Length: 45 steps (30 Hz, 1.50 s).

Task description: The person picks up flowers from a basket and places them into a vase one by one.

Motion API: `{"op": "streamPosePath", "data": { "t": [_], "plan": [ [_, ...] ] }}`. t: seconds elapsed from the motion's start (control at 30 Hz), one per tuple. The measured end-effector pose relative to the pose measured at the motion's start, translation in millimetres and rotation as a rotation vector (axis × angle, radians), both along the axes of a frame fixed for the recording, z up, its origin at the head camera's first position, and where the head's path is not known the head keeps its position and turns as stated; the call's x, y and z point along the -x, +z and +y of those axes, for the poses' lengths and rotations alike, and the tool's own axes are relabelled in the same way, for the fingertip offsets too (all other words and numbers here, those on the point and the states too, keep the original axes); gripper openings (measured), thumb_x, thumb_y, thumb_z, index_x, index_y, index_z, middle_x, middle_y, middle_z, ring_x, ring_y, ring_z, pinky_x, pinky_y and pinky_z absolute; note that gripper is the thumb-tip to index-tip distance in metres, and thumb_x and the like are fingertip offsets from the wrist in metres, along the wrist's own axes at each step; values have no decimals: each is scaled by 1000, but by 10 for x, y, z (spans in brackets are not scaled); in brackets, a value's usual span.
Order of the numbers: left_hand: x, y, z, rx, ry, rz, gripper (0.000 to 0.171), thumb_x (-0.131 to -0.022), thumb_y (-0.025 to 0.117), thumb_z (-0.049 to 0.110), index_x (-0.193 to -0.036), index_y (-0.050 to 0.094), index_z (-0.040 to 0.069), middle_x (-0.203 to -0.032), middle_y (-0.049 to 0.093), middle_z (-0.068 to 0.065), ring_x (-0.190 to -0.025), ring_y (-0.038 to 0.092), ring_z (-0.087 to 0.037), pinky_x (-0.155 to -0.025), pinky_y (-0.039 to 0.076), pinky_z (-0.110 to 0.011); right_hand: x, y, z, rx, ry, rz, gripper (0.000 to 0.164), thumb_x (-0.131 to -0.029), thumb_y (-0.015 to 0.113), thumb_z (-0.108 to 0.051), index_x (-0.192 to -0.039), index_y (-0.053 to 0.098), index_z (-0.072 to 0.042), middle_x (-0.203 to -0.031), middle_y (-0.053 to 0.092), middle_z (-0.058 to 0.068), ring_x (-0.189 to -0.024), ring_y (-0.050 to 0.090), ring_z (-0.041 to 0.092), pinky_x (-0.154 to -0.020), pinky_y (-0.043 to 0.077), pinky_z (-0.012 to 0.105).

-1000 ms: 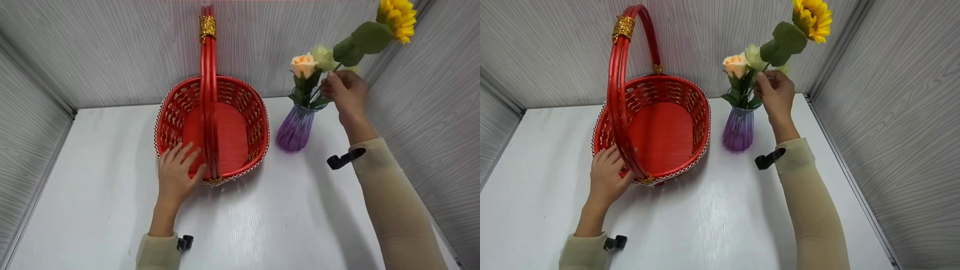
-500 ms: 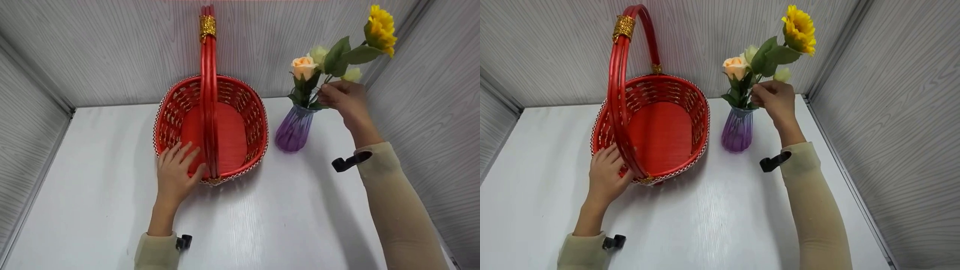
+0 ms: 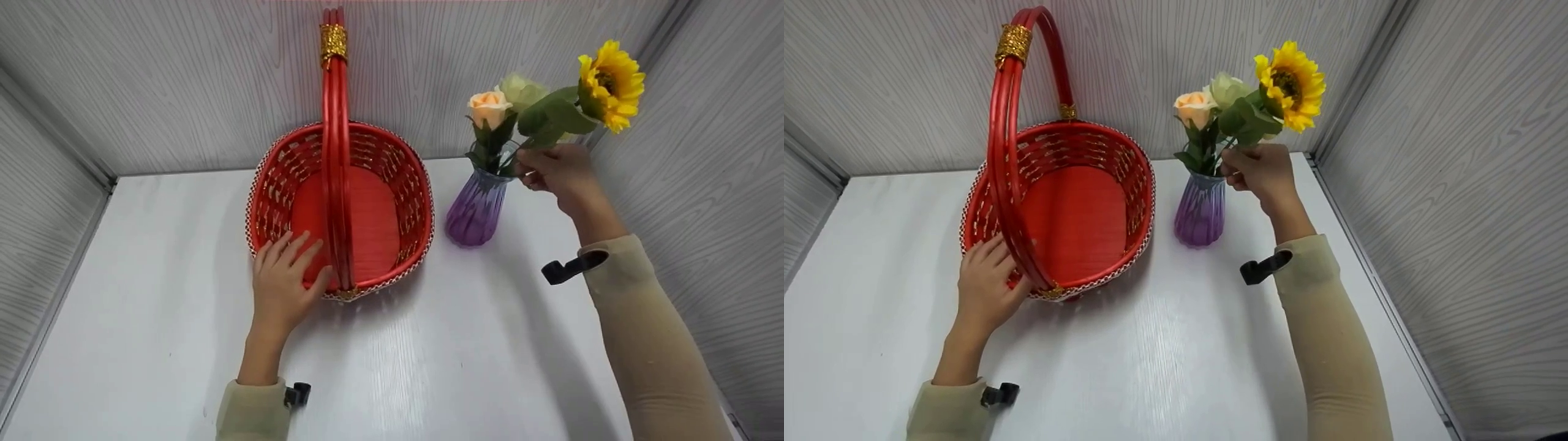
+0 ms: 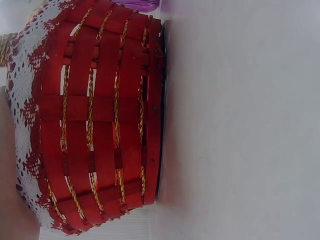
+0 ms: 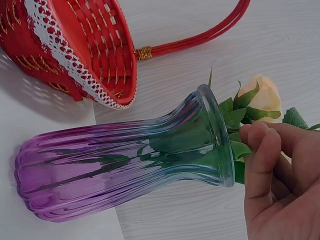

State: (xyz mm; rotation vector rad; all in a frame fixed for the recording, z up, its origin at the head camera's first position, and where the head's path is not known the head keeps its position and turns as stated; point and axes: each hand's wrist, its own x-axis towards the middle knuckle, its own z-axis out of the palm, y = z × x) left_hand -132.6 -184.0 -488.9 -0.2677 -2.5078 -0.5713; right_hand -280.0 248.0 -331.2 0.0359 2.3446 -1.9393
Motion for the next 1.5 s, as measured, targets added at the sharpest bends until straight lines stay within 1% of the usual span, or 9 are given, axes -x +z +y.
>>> {"op": "streamPosePath", "data": {
  "t": [0.3, 0.47, 0.57, 0.63, 0.83, 0.93, 1.07, 1.33, 1.5],
  "plan": [
    [17, -4, 11, 10, -2, 15, 51, -93, 56, 52, -131, 68, 19, -141, 60, -8, -136, 47, -35, -117, 23, -59, -137, -81, 53, 155, -4, 7, 32, -88, 76, -17, -107, 62, 5, -75, 68, 9, -55, 61, 14, -55, 56, 20],
    [18, -7, 4, 6, -6, 14, 52, -93, 56, 52, -131, 67, 18, -142, 59, -8, -136, 47, -34, -118, 23, -58, -136, -83, 43, -214, -135, 256, 38, -90, 73, -39, -104, 65, -5, -78, 68, 5, -56, 62, 16, -53, 56, 22],
    [13, -7, -11, 2, -1, 25, 52, -92, 57, 52, -130, 68, 18, -141, 60, -8, -135, 48, -35, -117, 24, -58, -78, -124, 3, -382, -262, 327, 45, -86, 73, -50, -101, 70, -8, -77, 69, 0, -58, 66, 16, -52, 56, 22],
    [16, -3, -16, 9, 5, 28, 52, -92, 56, 52, -130, 68, 18, -140, 61, -8, -135, 49, -35, -117, 24, -58, -22, -170, -21, -342, -310, 304, 46, -86, 73, -50, -98, 73, -6, -76, 69, -2, -59, 66, 14, -52, 55, 21],
    [8, 16, -5, 25, 9, 15, 52, -93, 54, 52, -131, 68, 19, -140, 61, -8, -135, 48, -35, -117, 24, -58, 101, -265, -99, 4, -396, 221, 29, -84, 80, -32, -89, 70, -6, -71, 64, -2, -54, 58, 9, -47, 47, 19],
    [8, 13, 0, 28, 7, 15, 52, -94, 54, 52, -130, 68, 18, -140, 61, -8, -135, 48, -35, -116, 24, -58, 91, -270, -159, 23, -396, 283, 23, -84, 80, -27, -86, 71, -6, -68, 62, -2, -51, 56, 10, -45, 45, 20],
    [21, 12, 6, 29, -2, 30, 51, -94, 53, 52, -129, 68, 18, -140, 61, -9, -135, 48, -35, -116, 25, -58, 20, -255, -219, -131, -352, 396, 26, -86, 78, -31, -87, 75, -6, -68, 62, -3, -53, 57, 10, -47, 46, 20],
    [20, 13, 3, 21, 0, 32, 52, -94, 53, 52, -131, 68, 18, -140, 60, -8, -135, 48, -36, -116, 25, -58, -74, -203, -228, -422, -191, 393, 42, -89, 72, -46, -84, 75, -5, -66, 66, -1, -51, 61, 13, -48, 50, 22],
    [15, -5, 13, 23, -1, 33, 53, -94, 52, 54, -130, 68, 18, -140, 61, -8, -135, 48, -35, -116, 25, -59, -197, -298, -188, -312, -203, 366, 35, -84, 79, -40, -88, 71, -6, -65, 66, 1, -49, 60, 14, -47, 53, 24]
  ]
}}
